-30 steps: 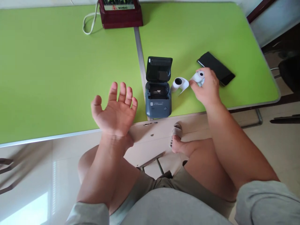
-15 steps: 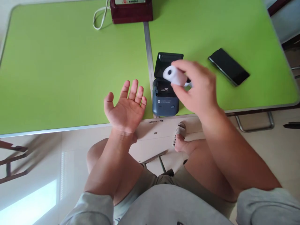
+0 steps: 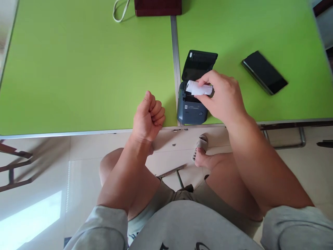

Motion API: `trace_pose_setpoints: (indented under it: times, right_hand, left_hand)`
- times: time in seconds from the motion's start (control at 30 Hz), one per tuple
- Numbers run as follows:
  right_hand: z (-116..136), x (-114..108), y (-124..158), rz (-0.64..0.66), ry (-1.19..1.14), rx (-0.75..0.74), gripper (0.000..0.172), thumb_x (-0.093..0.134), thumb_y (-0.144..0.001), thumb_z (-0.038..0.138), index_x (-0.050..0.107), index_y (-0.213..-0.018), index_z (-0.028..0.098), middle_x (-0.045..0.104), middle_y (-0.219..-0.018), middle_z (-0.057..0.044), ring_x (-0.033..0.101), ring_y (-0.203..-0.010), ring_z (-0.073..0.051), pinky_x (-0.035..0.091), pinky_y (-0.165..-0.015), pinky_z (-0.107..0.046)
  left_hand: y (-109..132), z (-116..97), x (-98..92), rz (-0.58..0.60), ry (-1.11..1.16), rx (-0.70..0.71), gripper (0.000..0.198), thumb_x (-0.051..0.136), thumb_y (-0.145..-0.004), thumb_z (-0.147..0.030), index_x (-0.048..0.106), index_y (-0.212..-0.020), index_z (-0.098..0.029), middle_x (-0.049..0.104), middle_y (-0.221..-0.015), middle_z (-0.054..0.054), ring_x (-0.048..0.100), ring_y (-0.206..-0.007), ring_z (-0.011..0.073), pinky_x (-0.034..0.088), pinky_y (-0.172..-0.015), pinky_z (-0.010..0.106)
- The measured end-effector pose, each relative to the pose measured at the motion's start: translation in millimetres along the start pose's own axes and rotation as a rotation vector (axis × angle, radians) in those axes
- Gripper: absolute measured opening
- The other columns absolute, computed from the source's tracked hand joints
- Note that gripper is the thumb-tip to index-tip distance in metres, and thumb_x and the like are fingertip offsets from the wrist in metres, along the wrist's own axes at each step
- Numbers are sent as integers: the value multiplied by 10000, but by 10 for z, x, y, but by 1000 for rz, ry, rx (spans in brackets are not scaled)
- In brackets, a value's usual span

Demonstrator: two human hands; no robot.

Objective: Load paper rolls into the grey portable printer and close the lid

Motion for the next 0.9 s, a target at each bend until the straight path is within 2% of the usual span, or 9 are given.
trace_pose_setpoints:
  times: [0.17,0.33,0.4,0.47,0.53,0.6,0.7,0.8,0.9]
  right_hand:
    - [-33,69,-17,-9,6,3,186,665,-888,210,708,-1055,281,794,-1169,-45,730,-1051,-317,539,-934,-532]
    - [40,1,5,-26,-53,-33,141,627,-917,194,736,-935,281,803,-1096,-34,731,-1063,-291,539,-968,-533]
    - [122,-56,41,-62,-62,-48,150,611,-948,235,737,-884,285,804,-1038,-31,717,-1087,-292,531,-993,-543]
    - [210,-78,95,-87,-69,-65,186,594,-969,261,739,-857,293,799,-1017,-23,702,-1116,-293,513,-1034,-562]
    - [277,-54,159,-81,-82,-88,204,587,-970,254,741,-845,301,793,-1015,-10,693,-1127,-289,499,-1064,-571]
    - [306,-8,223,-65,-89,-105,209,584,-960,240,735,-828,298,787,-1004,-2,691,-1112,-284,499,-1060,-563]
    - [289,29,301,-60,-95,-123,211,579,-954,257,714,-795,289,789,-985,9,689,-1092,-277,501,-1049,-542]
    - [241,-4,334,-43,-118,-152,186,600,-947,331,698,-793,296,794,-994,20,685,-1116,-275,492,-1077,-536]
    - [125,-114,279,-104,-90,-107,211,527,-983,337,687,-852,293,789,-1022,-18,694,-1124,-268,494,-1096,-518]
  left_hand:
    - [-7,-44,3,15,-73,79,370,600,-1018,-335,559,-672,-209,572,-596,-43,245,-342,32,163,-296,200]
    - [-37,-48,-32,46,-188,136,295,639,-956,-373,587,-710,-217,624,-658,-26,289,-365,40,197,-325,205]
    - [-59,-37,-49,63,-270,217,254,696,-910,-381,603,-733,-225,639,-718,-19,377,-419,55,279,-367,211]
    - [-90,-29,-58,66,-396,350,209,740,-879,-387,639,-780,-234,652,-794,-2,532,-567,95,431,-497,228]
    - [-126,-20,-53,67,-543,505,192,762,-871,-416,681,-868,-242,680,-911,29,652,-839,166,536,-763,281]
    - [-181,26,-41,107,-637,555,279,750,-883,-501,702,-1003,-254,710,-1103,62,658,-1115,249,499,-1017,365]
    - [-266,128,-31,190,-699,509,462,753,-860,-603,679,-1174,-272,666,-1371,79,549,-1394,333,334,-1235,459]
    - [-315,212,-27,237,-769,481,645,832,-781,-592,651,-1285,-232,608,-1496,130,440,-1516,401,227,-1305,494]
    - [-332,253,-19,260,-875,480,771,864,-739,-568,627,-1357,-173,601,-1513,188,425,-1524,446,209,-1313,507]
Point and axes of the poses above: each hand's wrist, its own y-axis away from the middle knuckle, its own x-axis out of the palm, z = x × y, the point moved 4 cm from there along -y, towards the middle knuckle
